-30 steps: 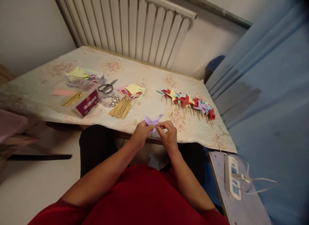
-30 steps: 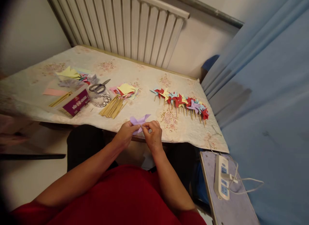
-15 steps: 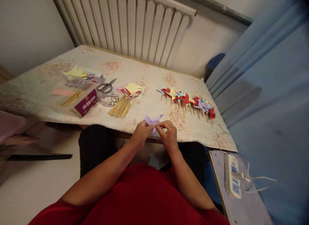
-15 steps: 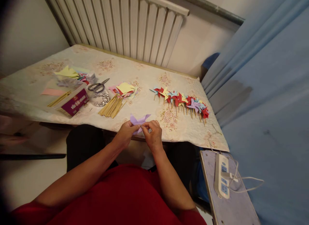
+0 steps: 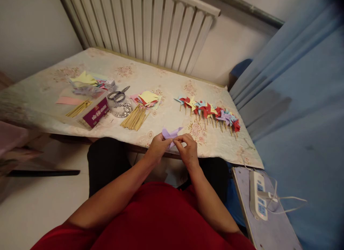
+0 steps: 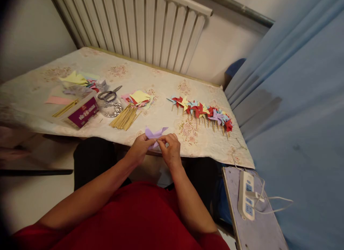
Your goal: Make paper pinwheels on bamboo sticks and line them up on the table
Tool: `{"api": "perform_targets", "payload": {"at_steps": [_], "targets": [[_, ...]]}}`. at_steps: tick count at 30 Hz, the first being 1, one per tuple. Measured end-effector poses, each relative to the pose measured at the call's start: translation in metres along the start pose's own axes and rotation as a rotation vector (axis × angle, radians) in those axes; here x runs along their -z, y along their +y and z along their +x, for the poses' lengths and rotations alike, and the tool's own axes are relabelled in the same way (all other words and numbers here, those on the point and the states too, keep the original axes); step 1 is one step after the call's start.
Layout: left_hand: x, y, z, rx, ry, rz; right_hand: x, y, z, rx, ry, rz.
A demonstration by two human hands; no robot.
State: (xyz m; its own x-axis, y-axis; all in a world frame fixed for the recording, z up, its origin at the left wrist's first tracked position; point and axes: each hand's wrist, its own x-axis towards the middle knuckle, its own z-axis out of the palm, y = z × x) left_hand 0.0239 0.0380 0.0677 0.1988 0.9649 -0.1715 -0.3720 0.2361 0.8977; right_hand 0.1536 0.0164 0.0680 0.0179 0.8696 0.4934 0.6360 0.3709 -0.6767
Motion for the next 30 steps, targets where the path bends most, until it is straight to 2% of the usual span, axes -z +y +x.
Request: {"api": "perform_targets", "payload": {"at_steps": [11,16,21,27,30], "targets": [[-0.001,0.002,-0.002,0.010,0.008,-0.021,0.001,-0.001,-0.001,0.004,-0.013,-0.005],[0.000,-0.001,-0.002,-0.005,0.019,0.052,0.001,0.000,-0.002,-0.001,-0.026,-0.015],[0.005,-0.005,0.000,-0.125,0.007,0.290,0.002,0.000,-0.001,0.004,-0.035,-0.032],[0.009,-0.008,0.002,-0.372,0.090,0.718,0.004,-0.002,-0.001,0.016,-0.059,-0.089],[0.009,-0.008,0.002,-0.405,0.081,0.802,0.003,-0.004,-0.002,0.021,-0.061,-0.077]]}}
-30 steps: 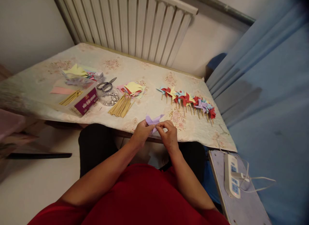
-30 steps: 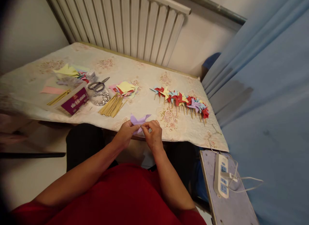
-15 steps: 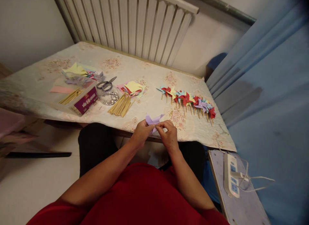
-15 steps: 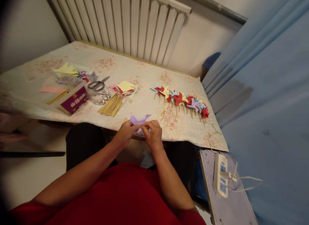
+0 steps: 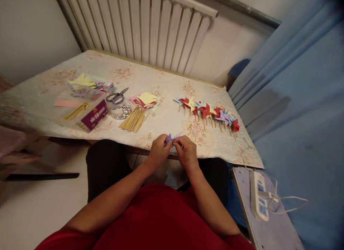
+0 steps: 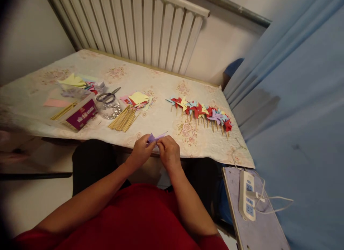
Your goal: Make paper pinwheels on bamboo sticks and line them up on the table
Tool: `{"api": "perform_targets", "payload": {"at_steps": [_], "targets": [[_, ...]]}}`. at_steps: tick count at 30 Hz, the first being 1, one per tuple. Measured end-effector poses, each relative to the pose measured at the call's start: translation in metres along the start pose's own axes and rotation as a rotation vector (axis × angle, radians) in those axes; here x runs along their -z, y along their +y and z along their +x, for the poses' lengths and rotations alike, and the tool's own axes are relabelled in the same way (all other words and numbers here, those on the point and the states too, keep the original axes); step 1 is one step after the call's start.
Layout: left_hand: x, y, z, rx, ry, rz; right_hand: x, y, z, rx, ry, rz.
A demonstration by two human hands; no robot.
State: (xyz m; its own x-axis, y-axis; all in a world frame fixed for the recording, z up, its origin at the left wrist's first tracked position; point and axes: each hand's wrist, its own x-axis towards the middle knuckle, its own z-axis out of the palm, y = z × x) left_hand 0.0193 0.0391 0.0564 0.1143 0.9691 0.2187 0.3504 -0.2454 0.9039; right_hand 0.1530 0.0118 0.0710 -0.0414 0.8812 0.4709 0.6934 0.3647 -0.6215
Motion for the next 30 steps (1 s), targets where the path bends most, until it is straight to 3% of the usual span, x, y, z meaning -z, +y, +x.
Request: {"api": "perform_targets", "payload": {"at_steps": [9,16,22,28,30], "targets": [[-0.001,-0.004,-0.002,-0.041,0.002,0.060,-0.012,0.002,-0.001,-0.218,0.061,0.179],[-0.001,-0.010,-0.003,-0.031,-0.005,0.067,-0.014,0.004,-0.003,-0.014,0.006,0.064],[0.000,-0.011,-0.003,-0.030,-0.010,0.073,-0.019,0.006,-0.002,-0.243,0.035,0.195],[-0.001,-0.013,-0.002,-0.023,-0.009,0.097,-0.018,0.005,-0.003,-0.037,0.011,0.039],[-0.001,-0.014,-0.002,-0.015,-0.014,0.099,-0.018,0.005,-0.003,-0.041,0.007,0.044]]}}
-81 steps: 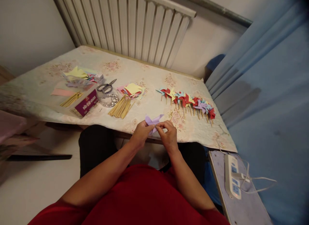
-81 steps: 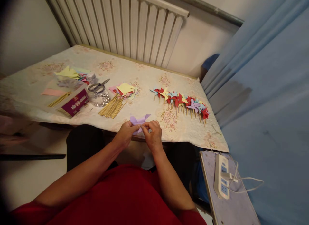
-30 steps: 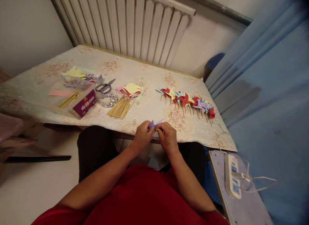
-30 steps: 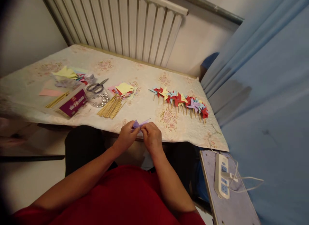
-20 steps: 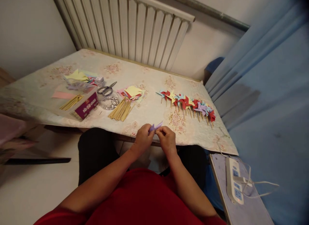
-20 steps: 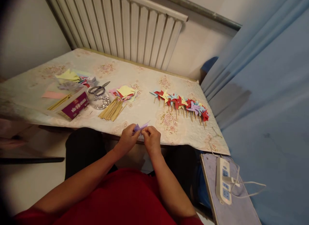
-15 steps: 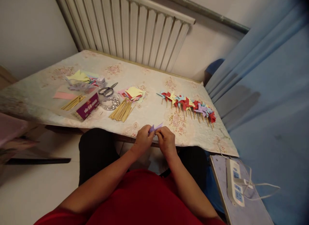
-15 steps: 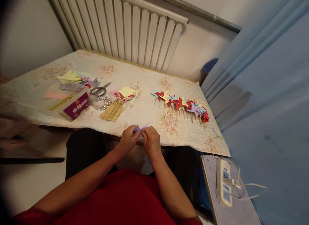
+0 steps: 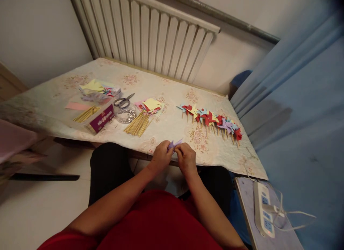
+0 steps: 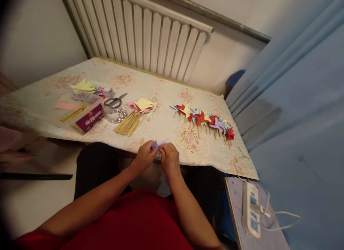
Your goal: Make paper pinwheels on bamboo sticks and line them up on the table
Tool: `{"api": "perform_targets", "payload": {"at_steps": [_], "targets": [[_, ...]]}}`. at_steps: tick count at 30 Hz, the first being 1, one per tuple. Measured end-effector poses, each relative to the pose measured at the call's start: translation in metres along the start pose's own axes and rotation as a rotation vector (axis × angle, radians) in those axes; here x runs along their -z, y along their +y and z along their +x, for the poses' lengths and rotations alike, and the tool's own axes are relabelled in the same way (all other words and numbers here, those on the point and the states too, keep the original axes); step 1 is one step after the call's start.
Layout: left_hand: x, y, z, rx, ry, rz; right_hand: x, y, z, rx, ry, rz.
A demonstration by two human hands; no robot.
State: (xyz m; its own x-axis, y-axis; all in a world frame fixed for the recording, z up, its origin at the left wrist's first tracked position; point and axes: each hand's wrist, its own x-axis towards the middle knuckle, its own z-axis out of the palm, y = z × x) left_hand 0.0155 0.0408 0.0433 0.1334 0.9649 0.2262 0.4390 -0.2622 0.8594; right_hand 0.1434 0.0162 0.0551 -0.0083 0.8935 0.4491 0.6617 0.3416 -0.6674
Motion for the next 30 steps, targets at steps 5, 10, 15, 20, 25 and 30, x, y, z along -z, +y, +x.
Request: {"api": "perform_targets", "payload": {"at_steps": [5,10,15,20,25,30], "targets": [[-0.0013,-0.0022,0.0000,0.001,-0.020,0.004,-0.0038,0.0008,0.0005,-0.237,0.025,0.144],[-0.0026,-0.0056,0.0002,0.001,-0.009,0.025,-0.0039,0.0016,-0.0016,-0.046,0.013,0.025],[-0.0019,-0.0041,-0.0002,0.011,-0.027,0.030,-0.0050,0.0035,-0.0021,-0.053,0.018,0.035],[-0.0012,-0.0022,-0.0010,0.029,-0.030,0.031,-0.0081,0.0026,-0.0016,-0.260,0.038,0.144],[-0.0020,-0.0040,-0.0013,0.025,-0.022,0.026,-0.0070,0.0035,-0.0034,-0.045,0.013,0.030],[-0.0039,-0.0069,-0.0016,0.025,-0.016,0.027,-0.0100,0.0076,-0.0040,-0.153,0.036,0.095]]}}
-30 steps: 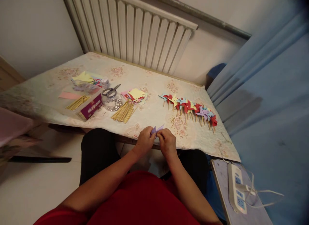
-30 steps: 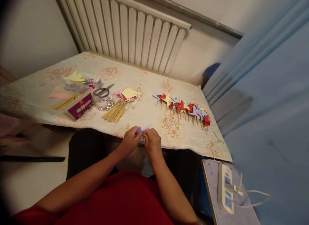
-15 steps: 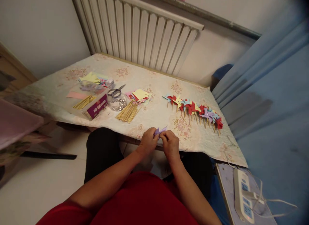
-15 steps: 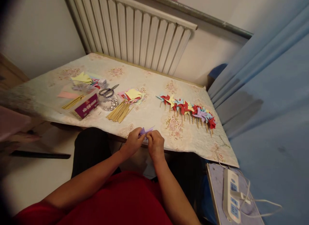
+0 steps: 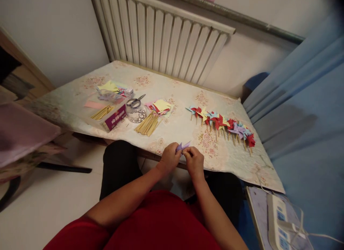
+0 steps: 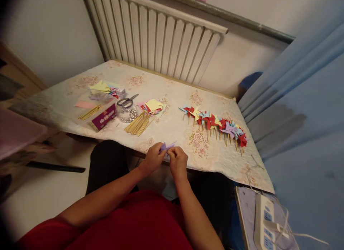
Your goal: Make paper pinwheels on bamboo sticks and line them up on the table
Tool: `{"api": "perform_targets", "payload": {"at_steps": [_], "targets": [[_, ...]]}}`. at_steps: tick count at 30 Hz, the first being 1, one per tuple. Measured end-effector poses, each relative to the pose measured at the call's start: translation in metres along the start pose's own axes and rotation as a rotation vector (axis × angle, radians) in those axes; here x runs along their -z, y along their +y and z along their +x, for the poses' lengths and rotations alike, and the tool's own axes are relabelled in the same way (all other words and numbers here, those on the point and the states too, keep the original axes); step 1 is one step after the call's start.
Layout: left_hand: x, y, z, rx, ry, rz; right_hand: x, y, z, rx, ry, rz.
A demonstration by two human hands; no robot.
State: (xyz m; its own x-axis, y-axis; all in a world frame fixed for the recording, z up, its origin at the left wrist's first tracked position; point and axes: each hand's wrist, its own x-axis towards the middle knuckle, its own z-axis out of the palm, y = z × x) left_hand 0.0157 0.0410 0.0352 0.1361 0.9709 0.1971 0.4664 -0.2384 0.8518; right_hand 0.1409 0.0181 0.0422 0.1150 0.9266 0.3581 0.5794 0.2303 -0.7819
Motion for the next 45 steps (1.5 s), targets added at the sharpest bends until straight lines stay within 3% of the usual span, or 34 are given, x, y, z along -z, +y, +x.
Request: {"api": "perform_targets", "payload": {"at_steps": [3,8,10,16,22,24,30,37,43,45], "targets": [[-0.0003,-0.0009,-0.0006,0.000,0.002,0.005,-0.0020,0.0010,-0.0008,-0.057,0.017,0.011],[0.0002,-0.0013,-0.0009,0.004,-0.007,0.010,-0.0008,-0.0019,-0.0023,0.129,0.000,-0.091],[0.0004,-0.0014,-0.0009,0.004,-0.012,0.004,-0.0005,-0.0027,-0.0021,0.134,-0.002,-0.089],[0.0011,-0.0004,-0.0018,0.030,-0.015,0.017,-0.0038,-0.0017,-0.0022,-0.133,0.012,0.037],[0.0014,0.0000,-0.0014,0.036,-0.020,0.028,-0.0015,-0.0030,-0.0032,0.108,-0.008,-0.086],[0.0014,0.0002,-0.0013,0.041,-0.017,0.029,-0.0009,-0.0031,-0.0026,0.131,-0.015,-0.093],[0.0011,0.0011,-0.0014,0.053,-0.033,0.033,-0.0040,0.0005,-0.0019,-0.123,0.006,0.024],[0.0020,0.0013,-0.0016,0.053,-0.030,0.062,-0.0032,-0.0012,-0.0028,0.101,-0.007,-0.083],[0.0018,0.0004,-0.0026,0.072,-0.020,0.065,-0.0061,0.0028,-0.0028,-0.149,-0.006,0.043],[0.0017,-0.0003,-0.0027,0.079,-0.025,0.060,-0.0067,0.0034,-0.0034,-0.146,-0.008,0.041]]}}
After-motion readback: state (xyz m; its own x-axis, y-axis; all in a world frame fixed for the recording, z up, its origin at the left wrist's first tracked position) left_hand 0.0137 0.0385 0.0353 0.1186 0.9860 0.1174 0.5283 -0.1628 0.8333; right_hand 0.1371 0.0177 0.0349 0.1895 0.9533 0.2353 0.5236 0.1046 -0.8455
